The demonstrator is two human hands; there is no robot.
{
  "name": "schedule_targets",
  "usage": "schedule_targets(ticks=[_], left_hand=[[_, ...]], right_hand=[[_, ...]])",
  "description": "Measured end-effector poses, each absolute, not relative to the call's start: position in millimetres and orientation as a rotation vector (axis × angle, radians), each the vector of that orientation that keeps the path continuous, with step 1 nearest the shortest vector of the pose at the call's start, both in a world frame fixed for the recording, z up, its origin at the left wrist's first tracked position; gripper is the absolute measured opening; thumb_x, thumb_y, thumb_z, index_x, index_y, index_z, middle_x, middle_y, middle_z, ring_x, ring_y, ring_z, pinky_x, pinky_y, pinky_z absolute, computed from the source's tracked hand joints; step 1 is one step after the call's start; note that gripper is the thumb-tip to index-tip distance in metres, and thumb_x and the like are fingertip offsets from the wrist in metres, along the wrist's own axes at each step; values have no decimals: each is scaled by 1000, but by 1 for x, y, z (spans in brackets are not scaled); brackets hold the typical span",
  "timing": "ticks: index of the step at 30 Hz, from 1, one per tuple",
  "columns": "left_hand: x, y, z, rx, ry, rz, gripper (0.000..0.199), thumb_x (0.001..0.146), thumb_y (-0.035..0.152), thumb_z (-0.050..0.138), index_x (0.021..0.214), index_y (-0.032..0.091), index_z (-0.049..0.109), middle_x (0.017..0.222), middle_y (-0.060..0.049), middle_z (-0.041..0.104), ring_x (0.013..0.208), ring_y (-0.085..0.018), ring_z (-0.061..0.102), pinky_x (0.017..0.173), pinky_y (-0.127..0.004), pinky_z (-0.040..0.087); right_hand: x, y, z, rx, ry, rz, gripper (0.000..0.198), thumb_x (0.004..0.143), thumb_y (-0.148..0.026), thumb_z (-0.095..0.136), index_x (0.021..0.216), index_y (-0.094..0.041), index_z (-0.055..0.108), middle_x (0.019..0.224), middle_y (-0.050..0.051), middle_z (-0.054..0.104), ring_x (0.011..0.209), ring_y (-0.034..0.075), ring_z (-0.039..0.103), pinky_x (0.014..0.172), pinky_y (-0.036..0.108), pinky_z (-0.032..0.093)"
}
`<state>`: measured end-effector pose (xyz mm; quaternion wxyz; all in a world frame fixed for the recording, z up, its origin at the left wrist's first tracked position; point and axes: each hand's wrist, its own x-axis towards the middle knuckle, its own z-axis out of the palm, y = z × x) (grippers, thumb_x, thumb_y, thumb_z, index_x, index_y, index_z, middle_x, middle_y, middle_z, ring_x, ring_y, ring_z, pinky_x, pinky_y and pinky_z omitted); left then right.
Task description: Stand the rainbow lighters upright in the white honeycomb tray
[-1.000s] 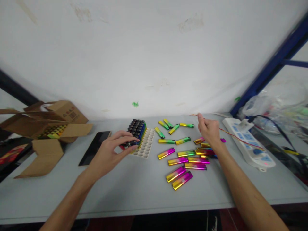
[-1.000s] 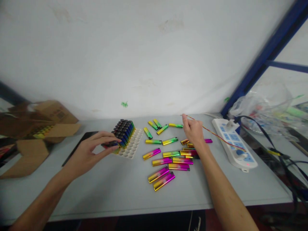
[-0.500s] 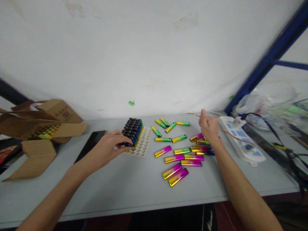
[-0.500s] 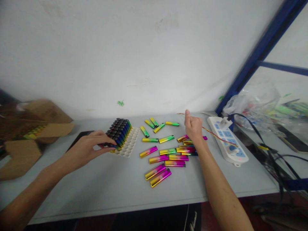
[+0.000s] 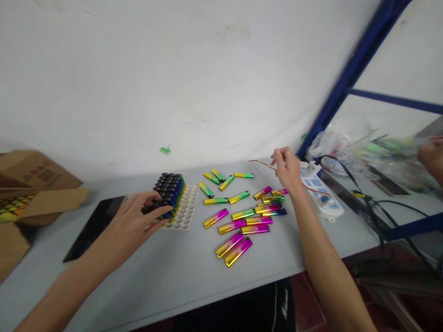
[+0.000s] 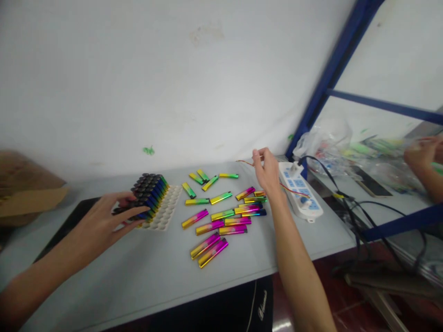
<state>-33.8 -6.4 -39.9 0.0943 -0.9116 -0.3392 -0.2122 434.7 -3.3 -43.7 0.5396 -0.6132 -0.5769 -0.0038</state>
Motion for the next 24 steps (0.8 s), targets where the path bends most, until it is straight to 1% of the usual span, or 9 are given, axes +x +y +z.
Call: schedule_targets(ticks=[2,5,7,9,11,12,14,19,24], left_hand=[[-25,-14,-33,-2650,-1047,-651,35,100,47,55,127,32,73,131,-14,59,116,-37,60,101,-60,52],[6,-28,-22,-2599,-1072,-767,36,100,43,58,132,31,68,132,-15,61,117,-39,60,103,-62,49],[40,-36,-20,-2666,-976,-852,30,102,34,56,129,28,67,124,-13,64,115,-34,61,102,-54,51],[82,-40,-26,-2771,-842,-845,25,103,29,56,125,25,66,116,-10,68,112,-29,63,100,-48,51],[129,-41,-37,-2878,-755,-739,16,103,24,55,108,20,70,108,-9,70,106,-27,64,96,-45,51],[152,-41,-43,-2922,-736,-668,16,103,21,54,100,19,70,103,-9,70,102,-26,64,94,-45,51],[196,-42,-54,-2974,-701,-535,17,103,25,56,101,17,71,102,-10,70,102,-28,64,92,-45,51],[258,-45,-74,-3009,-591,-467,19,102,28,61,114,18,72,118,-13,70,118,-30,61,97,-45,48],[250,-30,-81,-3020,-592,-459,23,106,28,54,114,19,73,118,-12,70,112,-28,62,94,-43,49]], right_hand=[[440,-7,-38,-1459,-1358,-93,59,106,-67,33,76,-22,60,76,4,69,62,14,59,64,28,44],[447,-14,-31,-1524,-1304,-201,69,104,-69,35,57,-22,54,55,2,59,55,14,55,61,29,41],[453,-16,-29,-1572,-1233,-262,72,102,-73,37,52,-23,49,45,1,48,51,14,51,57,30,38],[457,-15,-29,-1588,-1184,-303,75,101,-76,33,49,-23,46,42,0,43,49,14,48,54,30,35],[459,-11,-33,-1588,-1174,-310,77,102,-77,27,48,-24,44,41,1,42,48,14,47,53,31,33],[459,-9,-36,-1589,-1181,-307,77,102,-76,25,47,-25,43,41,2,41,47,15,47,53,31,33],[456,-3,-42,-1597,-1212,-301,77,104,-72,21,46,-26,39,42,3,42,46,15,46,54,33,32],[445,4,-52,-1593,-1282,-271,66,108,-60,21,52,-28,32,47,1,40,49,15,40,58,34,29],[440,3,-49,-1484,-1320,-216,41,107,-56,38,79,-26,39,69,-3,48,64,16,45,66,31,33]])
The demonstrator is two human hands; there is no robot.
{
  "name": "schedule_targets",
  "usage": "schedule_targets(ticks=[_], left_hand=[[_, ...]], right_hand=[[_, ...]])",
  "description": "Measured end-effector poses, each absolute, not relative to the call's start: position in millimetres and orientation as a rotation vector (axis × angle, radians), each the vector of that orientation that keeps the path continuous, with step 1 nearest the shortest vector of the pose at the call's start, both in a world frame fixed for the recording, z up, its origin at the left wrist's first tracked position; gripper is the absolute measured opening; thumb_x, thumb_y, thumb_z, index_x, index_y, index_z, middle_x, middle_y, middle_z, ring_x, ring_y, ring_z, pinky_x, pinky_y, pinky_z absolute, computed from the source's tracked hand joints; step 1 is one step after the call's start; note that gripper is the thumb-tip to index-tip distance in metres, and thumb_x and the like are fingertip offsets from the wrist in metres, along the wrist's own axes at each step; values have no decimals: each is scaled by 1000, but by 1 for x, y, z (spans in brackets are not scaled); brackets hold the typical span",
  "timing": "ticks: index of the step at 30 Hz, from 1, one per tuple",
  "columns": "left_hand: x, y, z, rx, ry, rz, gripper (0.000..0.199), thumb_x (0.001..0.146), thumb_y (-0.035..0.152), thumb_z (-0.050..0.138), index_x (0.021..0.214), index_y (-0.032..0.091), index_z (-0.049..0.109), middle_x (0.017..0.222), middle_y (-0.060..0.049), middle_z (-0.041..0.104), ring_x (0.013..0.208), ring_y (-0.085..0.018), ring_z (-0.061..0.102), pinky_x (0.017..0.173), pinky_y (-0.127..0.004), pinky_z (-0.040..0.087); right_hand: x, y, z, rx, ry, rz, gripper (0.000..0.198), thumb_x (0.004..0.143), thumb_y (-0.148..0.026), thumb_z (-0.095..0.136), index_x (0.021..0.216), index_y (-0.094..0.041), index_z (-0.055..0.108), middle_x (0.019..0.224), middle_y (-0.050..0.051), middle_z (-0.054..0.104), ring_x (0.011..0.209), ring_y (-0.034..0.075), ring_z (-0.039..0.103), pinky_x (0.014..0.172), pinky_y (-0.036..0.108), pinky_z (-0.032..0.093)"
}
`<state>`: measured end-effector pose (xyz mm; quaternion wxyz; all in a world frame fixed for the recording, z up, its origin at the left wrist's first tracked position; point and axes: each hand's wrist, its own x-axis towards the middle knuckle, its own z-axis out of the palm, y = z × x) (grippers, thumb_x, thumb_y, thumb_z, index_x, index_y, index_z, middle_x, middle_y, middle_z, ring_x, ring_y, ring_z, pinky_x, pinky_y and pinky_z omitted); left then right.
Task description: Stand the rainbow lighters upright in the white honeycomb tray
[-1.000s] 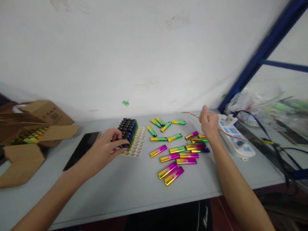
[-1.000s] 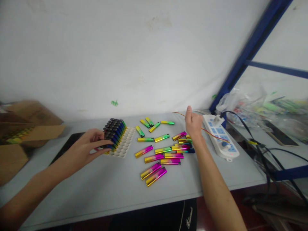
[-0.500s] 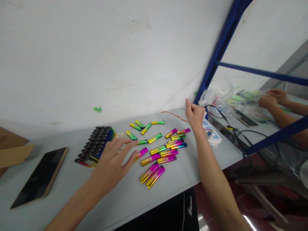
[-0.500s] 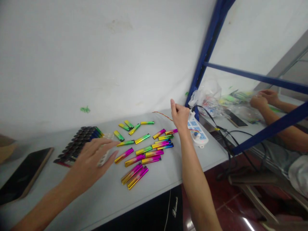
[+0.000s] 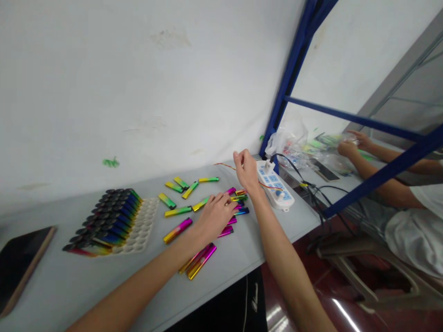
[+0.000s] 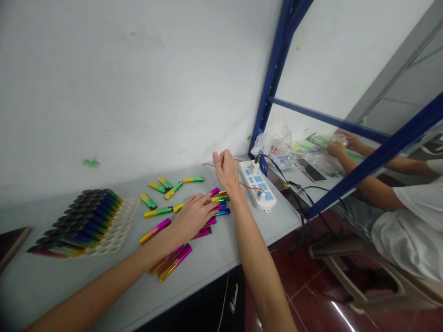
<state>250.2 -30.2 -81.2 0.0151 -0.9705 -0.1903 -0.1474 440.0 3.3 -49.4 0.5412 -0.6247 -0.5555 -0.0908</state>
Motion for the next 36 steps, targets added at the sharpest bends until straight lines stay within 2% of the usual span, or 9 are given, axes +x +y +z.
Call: schedule_targets(ticks=[5,9,12,17,24,27,30,33,36], left_hand=[[230,-13,-78,-3080,-653,-539,23,105,27,56,120,16,70,113,-10,71,106,-25,63,96,-40,50],[225,-3,-76,-3002,-794,-637,22,104,25,58,119,17,71,110,-10,70,105,-26,62,93,-40,50],[227,4,-76,-2957,-871,-585,17,102,22,60,113,18,72,109,-9,70,107,-27,62,91,-40,48],[233,-7,-71,-2895,-876,-629,21,103,26,58,118,17,70,117,-12,70,113,-30,59,92,-44,46],[259,-39,-73,-2996,-584,-427,35,101,46,63,116,15,70,123,-15,70,124,-33,59,100,-47,46],[272,-39,-77,-2987,-589,-376,25,102,33,62,115,13,69,118,-17,72,118,-33,64,103,-49,46],[279,-37,-76,-2960,-568,-303,17,99,16,59,111,8,70,109,-19,72,109,-33,68,96,-47,50],[280,-38,-71,-2875,-482,-212,23,95,2,52,108,6,70,107,-20,71,104,-32,69,89,-43,52],[277,-38,-69,-2797,-452,-181,25,95,0,49,109,6,69,108,-21,70,103,-32,68,88,-42,52]], right_hand=[[437,2,-46,-1438,-1320,-224,31,109,-47,36,86,-27,39,76,-2,50,71,17,48,72,32,35],[437,1,-46,-1458,-1311,-238,31,109,-48,37,86,-27,38,74,-2,49,70,17,48,71,32,36],[436,2,-47,-1478,-1332,-255,34,109,-51,37,84,-27,39,72,-3,49,69,17,48,70,31,36],[435,1,-47,-1479,-1403,-221,41,109,-53,37,79,-26,44,68,-2,53,64,16,50,68,31,35],[433,-2,-43,-1504,-1418,-292,59,110,-58,28,62,-26,43,56,1,50,58,17,49,67,34,34],[433,-1,-45,-1508,-1424,-298,61,110,-61,24,63,-26,44,57,1,51,59,17,50,67,34,34],[433,-1,-46,-1516,-1435,-302,62,109,-63,21,64,-26,44,59,2,52,59,17,51,67,34,34],[433,-1,-46,-1511,-1440,-303,63,109,-63,21,63,-26,42,59,2,52,59,17,51,66,34,33],[435,-1,-45,-1516,-1417,-315,63,109,-64,20,62,-26,41,57,2,51,58,17,49,65,34,32]])
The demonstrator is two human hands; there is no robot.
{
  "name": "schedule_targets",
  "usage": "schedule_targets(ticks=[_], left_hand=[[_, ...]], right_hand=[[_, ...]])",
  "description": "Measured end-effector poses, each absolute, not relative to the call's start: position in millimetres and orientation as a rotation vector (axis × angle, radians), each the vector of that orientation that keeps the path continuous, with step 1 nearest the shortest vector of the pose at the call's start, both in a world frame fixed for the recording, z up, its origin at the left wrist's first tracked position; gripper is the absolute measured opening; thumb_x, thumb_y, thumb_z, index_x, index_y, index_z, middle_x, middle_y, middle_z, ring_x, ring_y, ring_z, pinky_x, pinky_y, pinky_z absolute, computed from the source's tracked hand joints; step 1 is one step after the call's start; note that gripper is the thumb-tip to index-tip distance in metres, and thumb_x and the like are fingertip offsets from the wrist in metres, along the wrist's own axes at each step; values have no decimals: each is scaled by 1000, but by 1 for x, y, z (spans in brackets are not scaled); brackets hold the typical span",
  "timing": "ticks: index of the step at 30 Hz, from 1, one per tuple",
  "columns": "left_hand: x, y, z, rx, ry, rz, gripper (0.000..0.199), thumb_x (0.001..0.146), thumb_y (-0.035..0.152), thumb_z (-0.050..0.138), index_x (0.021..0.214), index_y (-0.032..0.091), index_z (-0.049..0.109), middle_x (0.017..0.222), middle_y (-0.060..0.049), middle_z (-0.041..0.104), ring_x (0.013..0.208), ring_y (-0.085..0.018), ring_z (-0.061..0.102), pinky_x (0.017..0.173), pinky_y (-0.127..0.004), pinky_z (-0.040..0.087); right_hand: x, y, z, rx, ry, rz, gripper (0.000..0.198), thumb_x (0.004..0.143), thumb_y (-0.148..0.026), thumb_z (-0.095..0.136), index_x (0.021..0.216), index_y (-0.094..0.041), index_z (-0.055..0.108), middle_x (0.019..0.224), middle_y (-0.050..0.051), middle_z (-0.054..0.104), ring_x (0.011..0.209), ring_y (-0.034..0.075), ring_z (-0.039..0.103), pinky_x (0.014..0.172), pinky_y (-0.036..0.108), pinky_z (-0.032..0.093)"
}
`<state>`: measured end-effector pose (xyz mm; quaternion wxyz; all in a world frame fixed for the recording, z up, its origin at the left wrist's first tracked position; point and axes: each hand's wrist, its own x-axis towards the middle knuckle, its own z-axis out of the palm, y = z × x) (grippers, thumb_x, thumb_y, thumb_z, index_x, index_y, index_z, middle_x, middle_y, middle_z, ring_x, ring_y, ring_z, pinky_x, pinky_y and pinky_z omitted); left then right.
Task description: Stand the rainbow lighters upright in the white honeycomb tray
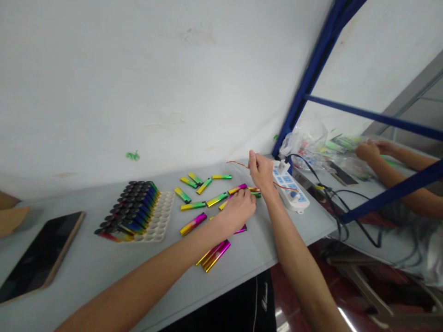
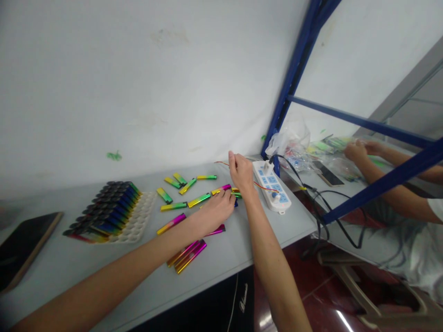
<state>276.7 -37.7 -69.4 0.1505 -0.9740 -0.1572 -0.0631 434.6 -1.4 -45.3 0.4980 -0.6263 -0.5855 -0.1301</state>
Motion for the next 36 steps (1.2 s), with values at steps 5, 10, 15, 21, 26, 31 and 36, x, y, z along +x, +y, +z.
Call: schedule_targets(ticks=[5,10,15,21,26,31,36], left_hand=[[268,-30,-70,-2778,-360,-181,29,94,-1,49,114,7,68,112,-19,70,111,-31,64,97,-43,50],[249,-23,-58,-3001,-468,-318,29,99,6,51,126,9,62,123,-17,67,119,-28,62,105,-41,49],[188,-7,-45,-3152,-751,-507,30,107,25,48,132,16,61,126,-12,66,122,-27,61,110,-44,49],[119,2,-51,-3212,-1048,-427,28,104,27,53,128,18,65,122,-12,70,116,-28,65,108,-46,51],[111,-5,-57,-3180,-1150,-379,27,101,25,57,126,17,64,119,-13,70,114,-31,65,105,-49,52],[107,-2,-65,-3161,-1221,-521,34,103,30,54,133,16,62,121,-14,66,111,-30,67,104,-49,53],[99,-1,-60,-3198,-1259,-919,31,105,37,51,112,16,72,107,-10,68,99,-24,67,97,-40,54]], right_hand=[[441,-2,-46,-1528,-1388,-369,61,109,-60,24,63,-26,43,58,2,51,58,17,48,65,34,32],[444,-3,-45,-1522,-1385,-378,61,110,-58,25,62,-25,45,59,2,51,58,16,48,65,34,32],[442,-4,-44,-1516,-1378,-378,65,109,-63,22,61,-25,45,57,2,50,56,16,47,64,34,32],[426,-3,-44,-1477,-1469,-330,64,109,-62,25,61,-25,45,57,2,52,57,16,51,63,34,32],[413,-3,-44,-1455,-1528,-300,65,109,-62,24,61,-24,47,56,2,52,56,16,51,63,34,34],[413,-3,-47,-1475,-1541,-300,66,110,-61,25,60,-24,48,54,2,53,55,16,52,63,33,35],[412,-4,-47,-1500,-1533,-281,66,109,-60,27,59,-25,49,51,1,52,52,16,52,63,34,36]])
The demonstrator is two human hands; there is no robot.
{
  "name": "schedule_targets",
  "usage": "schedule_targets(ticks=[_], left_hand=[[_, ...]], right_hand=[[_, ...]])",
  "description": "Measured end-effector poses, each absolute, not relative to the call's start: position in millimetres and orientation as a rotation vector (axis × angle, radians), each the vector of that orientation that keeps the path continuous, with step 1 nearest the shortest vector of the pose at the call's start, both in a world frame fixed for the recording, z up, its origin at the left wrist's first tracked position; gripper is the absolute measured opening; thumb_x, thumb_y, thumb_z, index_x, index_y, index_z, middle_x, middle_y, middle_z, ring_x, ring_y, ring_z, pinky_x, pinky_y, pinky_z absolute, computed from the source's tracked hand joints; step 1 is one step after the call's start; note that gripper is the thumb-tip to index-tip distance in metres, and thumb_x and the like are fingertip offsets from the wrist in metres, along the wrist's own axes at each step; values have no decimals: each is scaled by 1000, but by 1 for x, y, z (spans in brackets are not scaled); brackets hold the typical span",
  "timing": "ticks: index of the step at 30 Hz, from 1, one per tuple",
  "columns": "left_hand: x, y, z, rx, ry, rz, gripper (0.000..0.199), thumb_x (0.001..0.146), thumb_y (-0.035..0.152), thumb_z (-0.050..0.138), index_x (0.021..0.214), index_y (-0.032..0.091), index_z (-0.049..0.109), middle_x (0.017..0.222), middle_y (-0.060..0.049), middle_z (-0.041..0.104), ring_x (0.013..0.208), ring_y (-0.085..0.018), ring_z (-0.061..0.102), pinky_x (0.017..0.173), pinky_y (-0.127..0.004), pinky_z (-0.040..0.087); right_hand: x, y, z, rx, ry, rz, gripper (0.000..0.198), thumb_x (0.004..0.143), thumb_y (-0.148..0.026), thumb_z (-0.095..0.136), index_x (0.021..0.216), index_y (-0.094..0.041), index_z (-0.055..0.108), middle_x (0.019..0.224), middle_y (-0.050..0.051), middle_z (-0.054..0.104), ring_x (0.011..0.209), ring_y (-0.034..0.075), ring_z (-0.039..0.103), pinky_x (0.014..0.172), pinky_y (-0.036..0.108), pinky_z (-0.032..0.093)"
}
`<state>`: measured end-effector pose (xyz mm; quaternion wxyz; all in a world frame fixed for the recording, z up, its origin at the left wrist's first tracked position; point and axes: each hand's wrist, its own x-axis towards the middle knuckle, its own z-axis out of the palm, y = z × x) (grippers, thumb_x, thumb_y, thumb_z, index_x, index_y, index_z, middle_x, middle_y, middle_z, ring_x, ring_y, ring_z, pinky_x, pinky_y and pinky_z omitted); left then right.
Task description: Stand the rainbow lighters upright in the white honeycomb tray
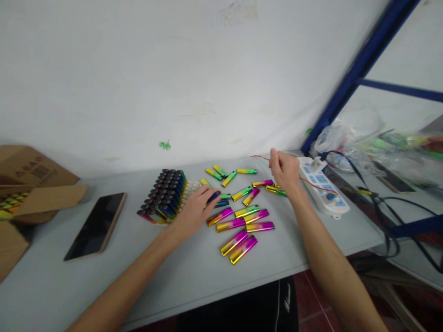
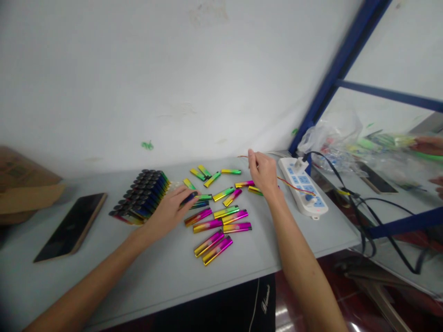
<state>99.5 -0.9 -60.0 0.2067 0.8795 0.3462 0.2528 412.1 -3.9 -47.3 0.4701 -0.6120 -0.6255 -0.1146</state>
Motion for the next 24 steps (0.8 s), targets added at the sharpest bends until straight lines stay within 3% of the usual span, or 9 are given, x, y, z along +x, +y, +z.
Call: schedule_targets(ticks=[4,8,11,16,24], left_hand=[[96,-4,-56,2029,967,772,37,103,50,53,113,18,70,81,-2,64,70,-16,60,70,-29,51],[97,-9,-65,1529,835,739,48,99,63,54,117,20,61,65,7,45,52,-10,39,49,-22,36],[100,-15,-68,1300,810,725,51,92,71,60,96,20,56,63,10,34,50,-7,27,45,-19,26],[104,-22,-68,1357,937,805,60,90,73,57,65,22,40,57,8,32,49,-7,26,44,-22,20],[101,-20,-87,1582,1198,875,51,91,58,53,57,23,38,52,6,32,49,-10,30,45,-25,19]], right_hand=[[408,-6,-45,-1505,-1545,-237,66,109,-60,28,58,-25,51,49,1,53,52,16,54,64,34,38],[406,-8,-45,-1515,-1562,-226,67,109,-59,28,56,-25,51,48,1,53,51,17,54,64,34,38],[405,-8,-47,-1516,-1568,-218,67,109,-58,30,55,-25,51,49,1,54,51,16,53,63,34,38],[404,-8,-49,-1521,-1566,-209,67,110,-57,31,55,-24,52,50,2,55,51,16,54,63,34,39],[401,-8,-46,-1535,-1568,-202,69,109,-60,30,54,-25,52,49,2,55,50,16,54,63,34,40]])
